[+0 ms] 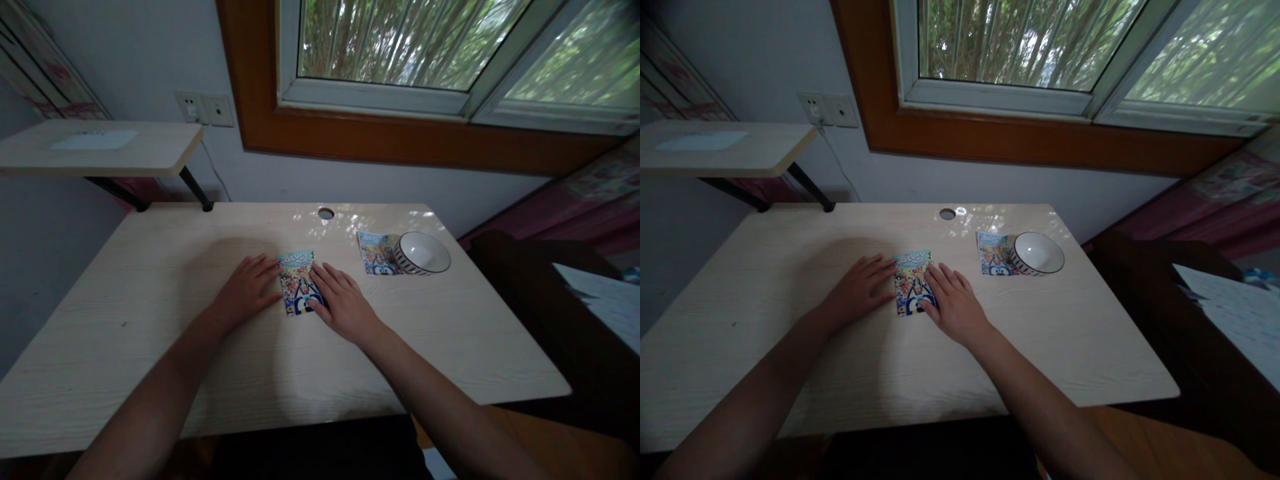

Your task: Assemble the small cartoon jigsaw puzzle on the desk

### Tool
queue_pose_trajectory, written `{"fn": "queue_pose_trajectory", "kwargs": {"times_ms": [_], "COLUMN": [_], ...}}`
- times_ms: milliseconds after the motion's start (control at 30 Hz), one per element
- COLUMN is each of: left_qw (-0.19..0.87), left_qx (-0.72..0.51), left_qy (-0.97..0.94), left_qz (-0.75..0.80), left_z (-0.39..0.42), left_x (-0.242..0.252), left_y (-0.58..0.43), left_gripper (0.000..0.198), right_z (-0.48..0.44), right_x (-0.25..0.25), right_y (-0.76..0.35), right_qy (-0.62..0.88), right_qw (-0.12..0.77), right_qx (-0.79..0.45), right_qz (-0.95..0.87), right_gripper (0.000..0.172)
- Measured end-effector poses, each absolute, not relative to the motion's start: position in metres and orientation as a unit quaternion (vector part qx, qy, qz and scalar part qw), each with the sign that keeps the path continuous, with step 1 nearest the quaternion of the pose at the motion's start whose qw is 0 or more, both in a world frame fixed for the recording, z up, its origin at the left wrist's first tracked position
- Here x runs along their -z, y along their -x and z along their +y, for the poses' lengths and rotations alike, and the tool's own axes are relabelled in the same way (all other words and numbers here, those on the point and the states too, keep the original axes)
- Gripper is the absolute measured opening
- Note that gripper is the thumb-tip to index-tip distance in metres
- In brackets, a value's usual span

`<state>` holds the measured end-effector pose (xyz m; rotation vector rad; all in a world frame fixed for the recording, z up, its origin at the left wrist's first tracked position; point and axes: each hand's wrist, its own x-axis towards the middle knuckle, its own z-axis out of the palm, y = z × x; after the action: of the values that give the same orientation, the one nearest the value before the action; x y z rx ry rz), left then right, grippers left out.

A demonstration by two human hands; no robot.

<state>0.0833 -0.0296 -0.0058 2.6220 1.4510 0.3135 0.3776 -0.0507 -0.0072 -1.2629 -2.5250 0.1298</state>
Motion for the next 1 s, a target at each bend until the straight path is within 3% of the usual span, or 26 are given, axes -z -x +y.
{"fn": "queue_pose_trajectory", "kwargs": {"times_ms": [567,1000], "left_qw": [0.066,0.052], "left_qx": [-0.120,-0.320], "left_qy": [-0.867,-0.770], "left_qz": [0.479,0.550], "left_z": [-0.033,-0.017], "left_x": [0.012,0.016], "left_y": [-0.089,-0.073], "left_gripper": [0.063,0.041], "right_z": [-0.057,-0.041], "right_x": [0.009,0.004], "right_y": [-0.368,-0.320], "right_qy": [0.408,0.436], "right_qw": [0.201,0.140], "right_qx": [-0.049,-0.045], "right_qz": [-0.889,-0.888], "right_gripper": [0.061,0.074]}}
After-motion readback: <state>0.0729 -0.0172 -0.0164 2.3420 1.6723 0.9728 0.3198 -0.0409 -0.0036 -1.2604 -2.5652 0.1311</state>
